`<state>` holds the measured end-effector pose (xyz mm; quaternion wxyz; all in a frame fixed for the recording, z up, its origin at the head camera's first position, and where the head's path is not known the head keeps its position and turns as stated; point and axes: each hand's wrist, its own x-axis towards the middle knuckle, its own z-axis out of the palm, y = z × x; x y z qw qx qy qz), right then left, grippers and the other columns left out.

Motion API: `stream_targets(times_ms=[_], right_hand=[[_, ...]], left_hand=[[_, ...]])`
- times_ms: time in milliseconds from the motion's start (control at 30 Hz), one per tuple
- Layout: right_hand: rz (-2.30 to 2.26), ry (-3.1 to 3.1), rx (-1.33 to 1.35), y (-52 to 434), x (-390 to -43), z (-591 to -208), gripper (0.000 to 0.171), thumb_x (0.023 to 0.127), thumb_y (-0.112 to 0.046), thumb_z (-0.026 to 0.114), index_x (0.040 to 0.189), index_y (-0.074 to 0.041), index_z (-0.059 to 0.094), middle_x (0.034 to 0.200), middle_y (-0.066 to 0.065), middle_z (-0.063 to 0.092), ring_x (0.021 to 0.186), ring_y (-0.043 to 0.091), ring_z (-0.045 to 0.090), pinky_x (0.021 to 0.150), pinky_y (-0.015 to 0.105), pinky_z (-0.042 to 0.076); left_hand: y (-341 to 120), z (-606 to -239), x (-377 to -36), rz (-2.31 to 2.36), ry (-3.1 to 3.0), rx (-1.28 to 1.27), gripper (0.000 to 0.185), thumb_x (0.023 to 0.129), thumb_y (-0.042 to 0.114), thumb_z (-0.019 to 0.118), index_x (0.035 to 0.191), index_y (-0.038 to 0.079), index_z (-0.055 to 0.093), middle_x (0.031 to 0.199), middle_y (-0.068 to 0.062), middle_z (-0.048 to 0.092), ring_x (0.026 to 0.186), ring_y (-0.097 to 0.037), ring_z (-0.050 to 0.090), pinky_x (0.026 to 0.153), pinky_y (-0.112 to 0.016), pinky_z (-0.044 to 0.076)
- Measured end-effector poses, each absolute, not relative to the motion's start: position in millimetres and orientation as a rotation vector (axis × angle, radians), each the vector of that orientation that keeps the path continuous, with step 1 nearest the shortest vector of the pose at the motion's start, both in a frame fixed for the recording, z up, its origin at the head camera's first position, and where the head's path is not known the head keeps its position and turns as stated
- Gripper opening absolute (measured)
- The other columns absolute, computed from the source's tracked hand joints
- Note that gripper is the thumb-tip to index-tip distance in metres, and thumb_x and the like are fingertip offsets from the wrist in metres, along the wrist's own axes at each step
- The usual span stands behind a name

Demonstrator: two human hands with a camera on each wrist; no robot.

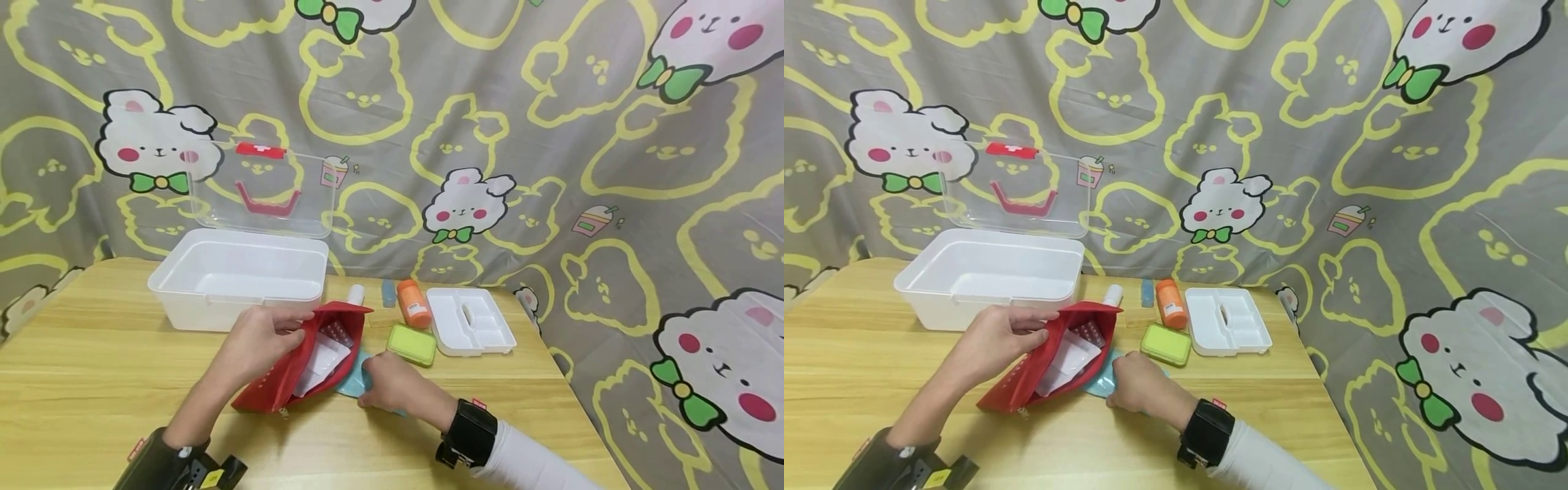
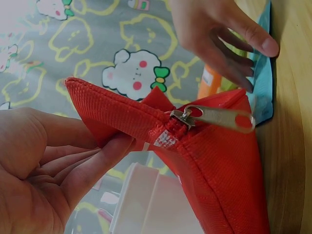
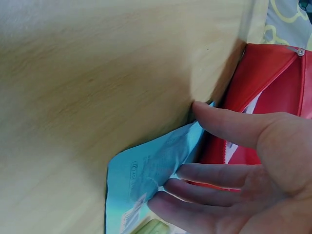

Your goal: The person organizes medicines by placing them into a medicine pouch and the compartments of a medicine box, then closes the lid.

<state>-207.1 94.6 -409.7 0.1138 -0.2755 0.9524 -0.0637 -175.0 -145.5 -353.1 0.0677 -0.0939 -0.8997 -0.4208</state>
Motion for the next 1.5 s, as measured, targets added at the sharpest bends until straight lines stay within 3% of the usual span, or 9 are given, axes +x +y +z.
stream_targets(times_ms=[133, 233, 367, 633, 967, 1267, 1500], right_hand=[[-0.198, 2.793, -0.888, 97.3, -202.4, -407.0, 0.019, 0.084, -0.021, 0.079, 0.079, -0.010, 0.064, 0.061, -0.007, 0.038, 0.056, 0.006, 0.038, 0.049, 0.020, 0.031], [-0.220, 2.801, -0.927, 99.3, -199.1, -404.9, 0.026, 0.081, -0.011, 0.074, 0.067, -0.013, 0.053, 0.058, -0.007, 0.034, 0.053, 0.006, 0.035, 0.046, 0.019, 0.028], [-0.221, 2.825, -0.937, 102.4, -195.1, -401.7, 0.027, 0.076, -0.004, 0.069, 0.063, -0.015, 0.048, 0.057, -0.006, 0.036, 0.052, 0.006, 0.035, 0.045, 0.018, 0.030], [-0.231, 2.929, -0.988, 109.2, -194.3, -392.4, 0.019, 0.076, 0.003, 0.065, 0.066, -0.012, 0.061, 0.059, -0.007, 0.042, 0.056, 0.007, 0.037, 0.050, 0.019, 0.033], [-0.219, 3.144, -1.102, 117.7, -201.4, -381.4, 0.027, 0.070, 0.009, 0.059, 0.060, -0.014, 0.052, 0.057, -0.008, 0.038, 0.056, 0.007, 0.040, 0.047, 0.022, 0.032], [-0.271, 3.198, -1.115, 123.5, -206.7, -370.9, 0.025, 0.075, 0.010, 0.060, 0.073, -0.011, 0.071, 0.064, -0.005, 0.059, 0.058, 0.006, 0.049, 0.052, 0.022, 0.043], [-0.247, 3.276, -1.118, 124.1, -206.3, -361.1, 0.022, 0.076, 0.006, 0.066, 0.073, -0.014, 0.074, 0.068, -0.002, 0.068, 0.060, 0.010, 0.057, 0.057, 0.030, 0.052]], left_hand=[[-145.5, -353.8, -174.9, -1.270, -2.706, -0.282, 0.030, 0.089, 0.006, 0.073, 0.119, 0.005, 0.076, 0.116, -0.016, 0.075, 0.098, -0.029, 0.073, 0.076, -0.042, 0.063], [-145.5, -353.8, -175.1, -1.271, -2.709, -0.276, 0.030, 0.089, 0.005, 0.073, 0.119, 0.005, 0.075, 0.116, -0.016, 0.075, 0.098, -0.029, 0.073, 0.076, -0.041, 0.063], [-145.5, -353.3, -175.3, -1.270, -2.714, -0.272, 0.030, 0.089, 0.005, 0.073, 0.119, 0.005, 0.075, 0.116, -0.016, 0.075, 0.100, -0.030, 0.073, 0.077, -0.041, 0.063], [-145.6, -353.9, -175.5, -1.259, -2.709, -0.291, 0.030, 0.089, 0.005, 0.072, 0.119, 0.005, 0.075, 0.117, -0.016, 0.075, 0.100, -0.031, 0.073, 0.077, -0.042, 0.063], [-145.7, -354.2, -176.0, -1.253, -2.713, -0.298, 0.029, 0.089, 0.005, 0.072, 0.118, 0.005, 0.076, 0.117, -0.016, 0.074, 0.098, -0.030, 0.073, 0.077, -0.043, 0.063], [-145.2, -353.9, -175.9, -1.266, -2.725, -0.283, 0.031, 0.089, 0.006, 0.073, 0.120, 0.006, 0.075, 0.118, -0.016, 0.074, 0.100, -0.031, 0.073, 0.079, -0.045, 0.063], [-145.8, -353.8, -175.6, -1.258, -2.714, -0.303, 0.030, 0.089, 0.005, 0.072, 0.119, 0.006, 0.076, 0.117, -0.015, 0.075, 0.099, -0.029, 0.072, 0.079, -0.044, 0.063]])
